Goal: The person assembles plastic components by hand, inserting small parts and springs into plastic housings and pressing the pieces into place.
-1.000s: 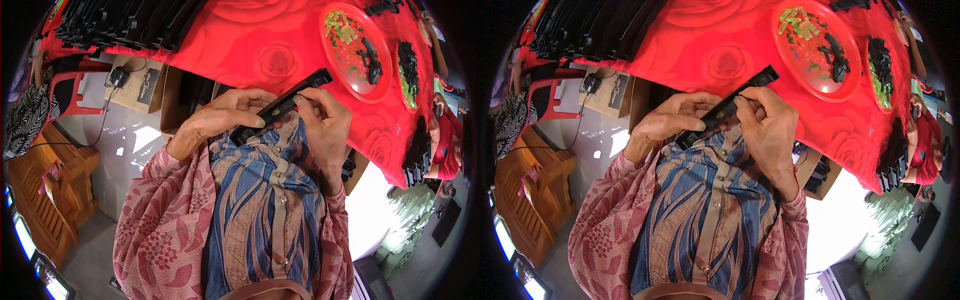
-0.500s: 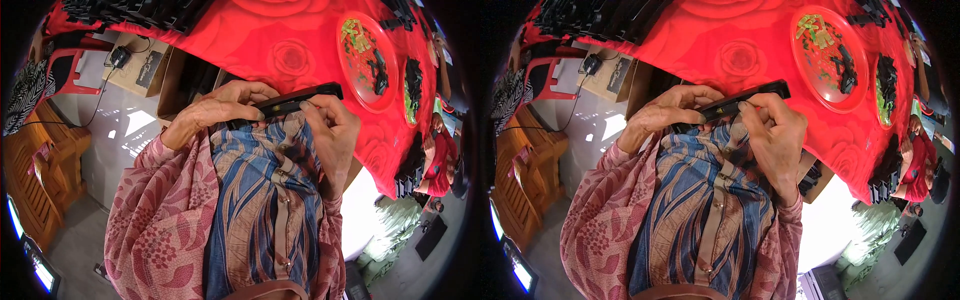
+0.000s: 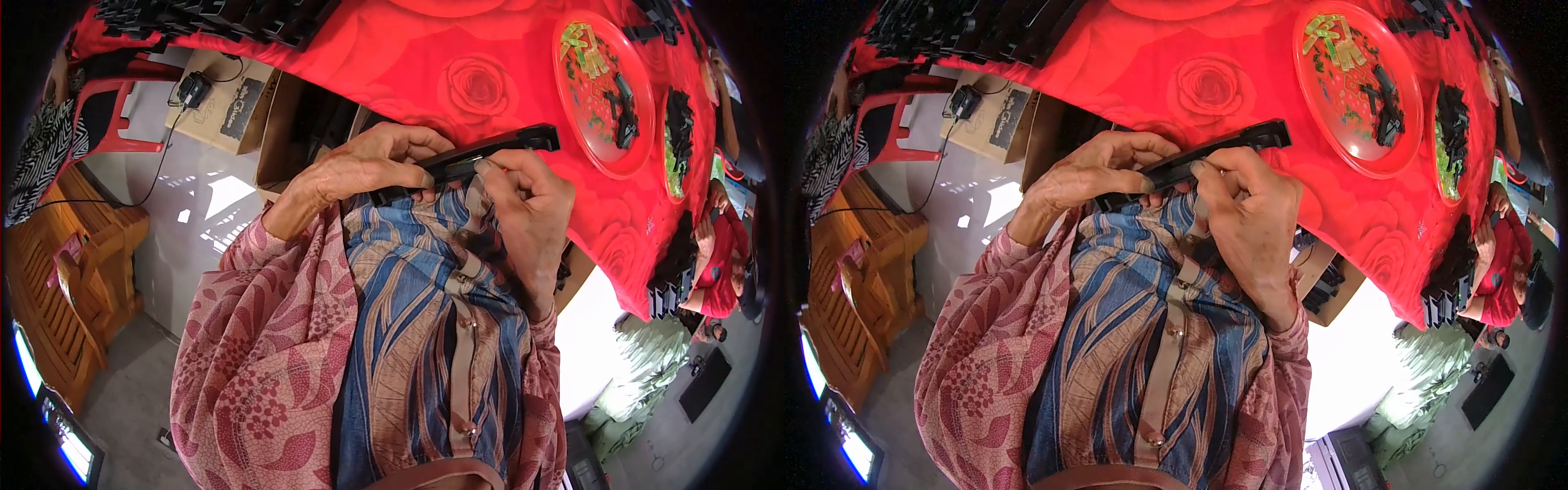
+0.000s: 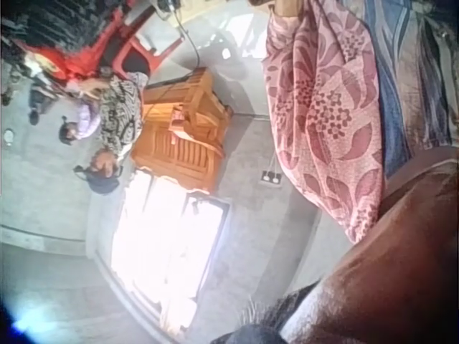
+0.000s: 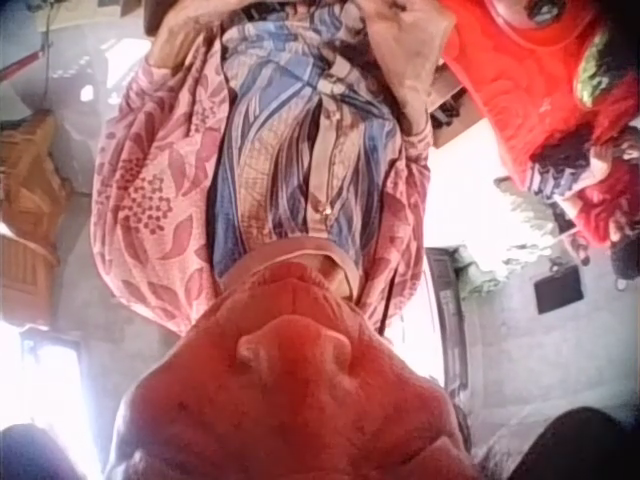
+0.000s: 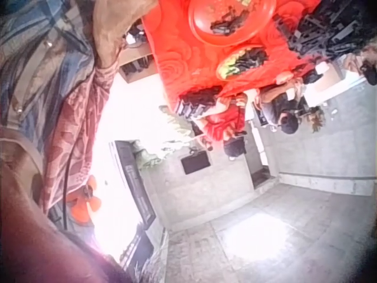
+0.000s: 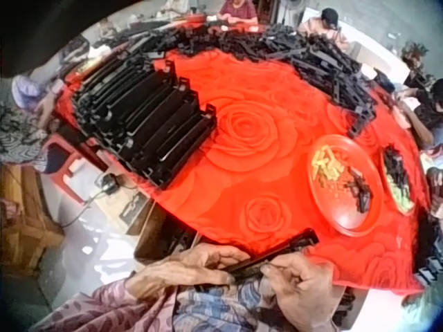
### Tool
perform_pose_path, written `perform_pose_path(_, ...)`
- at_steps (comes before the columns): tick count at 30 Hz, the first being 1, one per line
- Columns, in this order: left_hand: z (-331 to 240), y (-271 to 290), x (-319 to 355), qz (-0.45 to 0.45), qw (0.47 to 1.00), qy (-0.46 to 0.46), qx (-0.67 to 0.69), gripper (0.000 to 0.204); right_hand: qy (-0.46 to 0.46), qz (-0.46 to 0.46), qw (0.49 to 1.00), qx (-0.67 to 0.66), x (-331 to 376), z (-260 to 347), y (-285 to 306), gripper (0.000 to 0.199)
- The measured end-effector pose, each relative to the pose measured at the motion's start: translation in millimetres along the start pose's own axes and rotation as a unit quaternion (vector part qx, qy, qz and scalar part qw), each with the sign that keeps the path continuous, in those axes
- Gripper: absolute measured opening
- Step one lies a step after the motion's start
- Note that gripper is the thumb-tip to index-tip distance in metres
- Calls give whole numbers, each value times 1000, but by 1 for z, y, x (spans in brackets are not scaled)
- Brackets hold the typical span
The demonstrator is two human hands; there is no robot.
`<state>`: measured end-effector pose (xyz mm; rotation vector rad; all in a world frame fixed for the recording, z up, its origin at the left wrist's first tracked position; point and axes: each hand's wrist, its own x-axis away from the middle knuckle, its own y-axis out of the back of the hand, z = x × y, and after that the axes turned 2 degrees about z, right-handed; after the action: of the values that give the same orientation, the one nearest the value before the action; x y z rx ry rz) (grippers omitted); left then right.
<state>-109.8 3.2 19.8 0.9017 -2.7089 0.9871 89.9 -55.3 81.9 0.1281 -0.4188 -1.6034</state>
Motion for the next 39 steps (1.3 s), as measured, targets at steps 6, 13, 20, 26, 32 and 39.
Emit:
perform_pose_path(6, 2, 0, 0, -1, 1000, 1, -5, 44, -2, -9, 999, 31, 0, -5, -3, 5)
perform_pose_path(13, 2, 1, -1, -2, 1000, 3, -10, 46, 62, -35, 993, 98, -1, -15, -5, 8)
perform_pose_path(20, 3, 1, -3, 3, 999, 0, -42, 48, 76, -39, 985, 148, 0, -14, -6, 7)
perform_pose_path(26, 6, -7, -3, -41, 998, -8, -49, 28, 76, -33, 984, 159, 2, -10, -7, 11)
perform_pose_path(32, 8, -12, -5, -49, 995, -6, -87, 22, 90, -42, 978, 185, 2, -18, -8, 15)
perform_pose_path(39, 6, -12, -5, -53, 993, -2, -104, 22, 107, -39, 974, 197, 1, -12, -6, 14)
